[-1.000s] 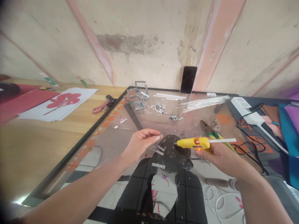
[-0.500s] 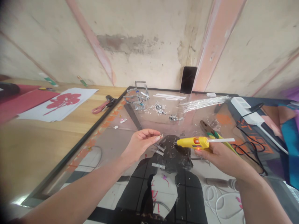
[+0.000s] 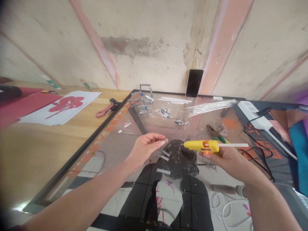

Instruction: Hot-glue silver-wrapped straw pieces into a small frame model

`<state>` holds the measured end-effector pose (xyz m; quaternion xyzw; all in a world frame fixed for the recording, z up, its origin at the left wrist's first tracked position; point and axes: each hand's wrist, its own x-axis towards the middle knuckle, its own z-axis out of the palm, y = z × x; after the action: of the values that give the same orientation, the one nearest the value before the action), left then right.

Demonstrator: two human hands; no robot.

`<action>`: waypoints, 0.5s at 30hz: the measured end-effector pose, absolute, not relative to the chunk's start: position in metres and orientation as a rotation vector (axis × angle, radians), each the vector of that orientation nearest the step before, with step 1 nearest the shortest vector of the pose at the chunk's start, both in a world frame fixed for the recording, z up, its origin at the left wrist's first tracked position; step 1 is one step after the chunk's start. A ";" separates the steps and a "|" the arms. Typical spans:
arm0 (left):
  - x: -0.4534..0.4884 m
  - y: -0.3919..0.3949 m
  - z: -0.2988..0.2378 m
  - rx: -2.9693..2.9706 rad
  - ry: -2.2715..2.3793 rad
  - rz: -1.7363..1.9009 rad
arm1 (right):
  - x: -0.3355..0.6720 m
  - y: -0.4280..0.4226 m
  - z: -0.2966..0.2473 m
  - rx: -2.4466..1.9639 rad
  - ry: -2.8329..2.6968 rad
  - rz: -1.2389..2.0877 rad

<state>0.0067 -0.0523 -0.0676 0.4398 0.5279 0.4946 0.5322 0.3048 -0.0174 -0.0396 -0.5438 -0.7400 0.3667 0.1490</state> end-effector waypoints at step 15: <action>0.006 -0.054 -0.069 1.127 1.230 1.146 | 0.333 -0.004 -0.038 -1.585 -1.317 1.095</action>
<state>0.0057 -0.0539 -0.0692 0.4722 0.5154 0.4799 0.5301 0.3328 -0.0042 -0.0376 -0.6245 -0.5189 0.4315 0.3932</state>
